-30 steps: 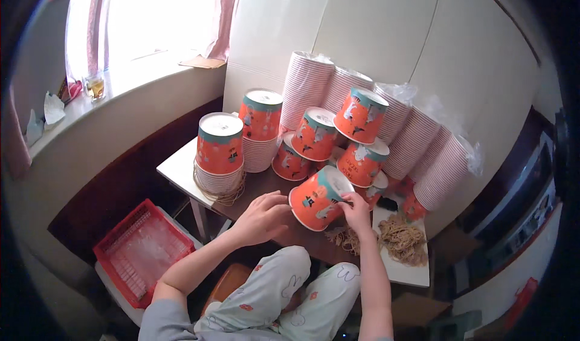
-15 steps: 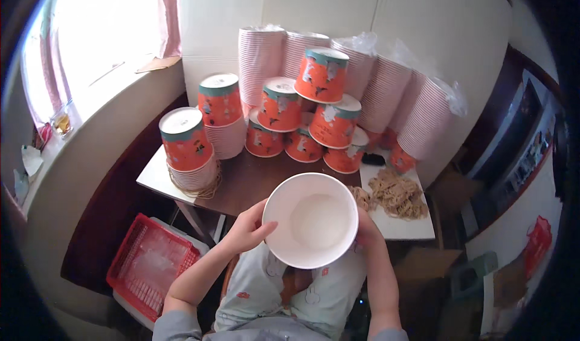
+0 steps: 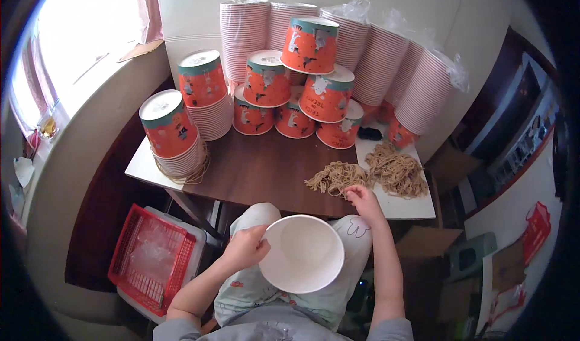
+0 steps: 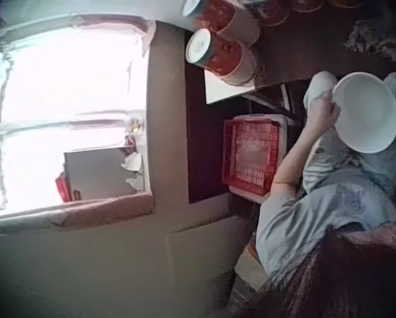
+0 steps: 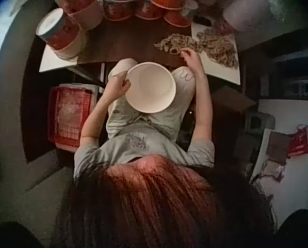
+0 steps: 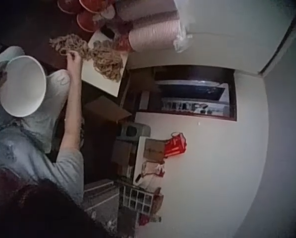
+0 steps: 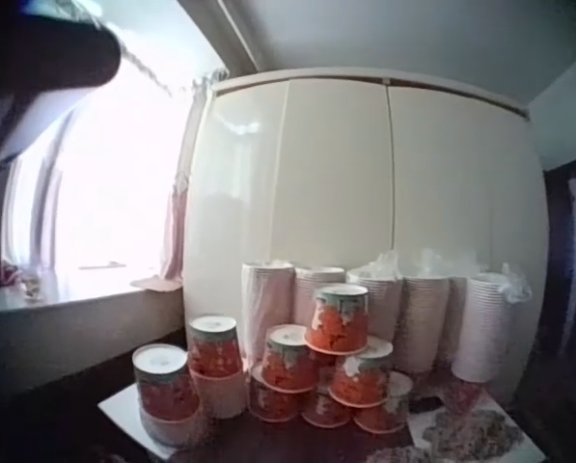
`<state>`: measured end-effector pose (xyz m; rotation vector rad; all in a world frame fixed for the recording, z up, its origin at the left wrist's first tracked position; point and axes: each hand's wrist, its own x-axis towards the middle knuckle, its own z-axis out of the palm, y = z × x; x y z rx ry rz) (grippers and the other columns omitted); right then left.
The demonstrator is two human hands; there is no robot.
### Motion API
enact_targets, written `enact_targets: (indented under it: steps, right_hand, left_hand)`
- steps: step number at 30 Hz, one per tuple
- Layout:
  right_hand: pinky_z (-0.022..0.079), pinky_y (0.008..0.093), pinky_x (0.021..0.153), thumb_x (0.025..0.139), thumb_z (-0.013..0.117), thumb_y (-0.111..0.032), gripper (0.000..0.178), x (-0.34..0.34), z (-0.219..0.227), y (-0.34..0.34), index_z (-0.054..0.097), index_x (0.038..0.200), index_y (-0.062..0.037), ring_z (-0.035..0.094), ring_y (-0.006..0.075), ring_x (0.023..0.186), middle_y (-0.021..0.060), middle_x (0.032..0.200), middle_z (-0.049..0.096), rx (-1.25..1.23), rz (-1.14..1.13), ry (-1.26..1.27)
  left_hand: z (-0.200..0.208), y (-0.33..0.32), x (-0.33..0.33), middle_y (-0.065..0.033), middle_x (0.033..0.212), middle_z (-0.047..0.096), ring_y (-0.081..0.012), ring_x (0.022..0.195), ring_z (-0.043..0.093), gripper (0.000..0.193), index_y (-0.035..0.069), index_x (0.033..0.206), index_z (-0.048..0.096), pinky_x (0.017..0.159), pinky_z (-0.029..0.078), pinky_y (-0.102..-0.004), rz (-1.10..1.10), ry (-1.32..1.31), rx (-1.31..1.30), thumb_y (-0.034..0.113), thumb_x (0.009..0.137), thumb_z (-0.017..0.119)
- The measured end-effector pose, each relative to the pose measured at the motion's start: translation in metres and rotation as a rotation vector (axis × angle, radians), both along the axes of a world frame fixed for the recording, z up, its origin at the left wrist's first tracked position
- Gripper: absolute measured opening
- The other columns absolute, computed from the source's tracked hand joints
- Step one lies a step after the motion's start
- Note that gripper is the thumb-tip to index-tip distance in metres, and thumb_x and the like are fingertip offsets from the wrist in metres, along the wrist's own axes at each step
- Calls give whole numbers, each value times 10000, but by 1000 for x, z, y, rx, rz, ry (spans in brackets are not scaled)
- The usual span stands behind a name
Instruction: Threading pre-cut lengths of string through holes in paper buckets to create carry handles.
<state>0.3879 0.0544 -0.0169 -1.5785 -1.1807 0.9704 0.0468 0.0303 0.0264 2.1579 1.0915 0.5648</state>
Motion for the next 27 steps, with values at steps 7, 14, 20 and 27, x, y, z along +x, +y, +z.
enact_targets:
  steps: [7,14,20,27]
  right_hand:
    - [476,307,671,750,614,-154,205,17,-6,46,606,919,-37,600,195,740,94,852,619,148,-44,-792]
    - [467,339,655,775,590,-217,161,46,4,97,660,818,-78,619,198,740,99,760,644,207,-34,-638]
    - [421,219,661,866,523,-131,113,40,145,123,571,867,-28,530,84,693,15,735,578,589,-162,-144]
    - [390,196,622,856,547,-135,129,2,272,73,595,893,-21,477,56,658,-15,712,534,907,-177,23]
  left_hand:
    - [11,9,23,-207,733,594,-343,673,594,346,-2,1020,542,634,485,-430,-144,178,90,92,690,492]
    - [4,17,28,-181,865,615,-321,721,607,407,20,1121,505,672,490,-422,-185,237,48,199,756,518]
    - [14,15,17,-123,860,613,-275,692,602,418,28,1083,532,622,491,-360,-88,27,82,307,777,586]
    - [15,12,11,-82,841,592,-193,611,570,328,39,1027,568,555,468,-303,-11,-285,137,220,762,634]
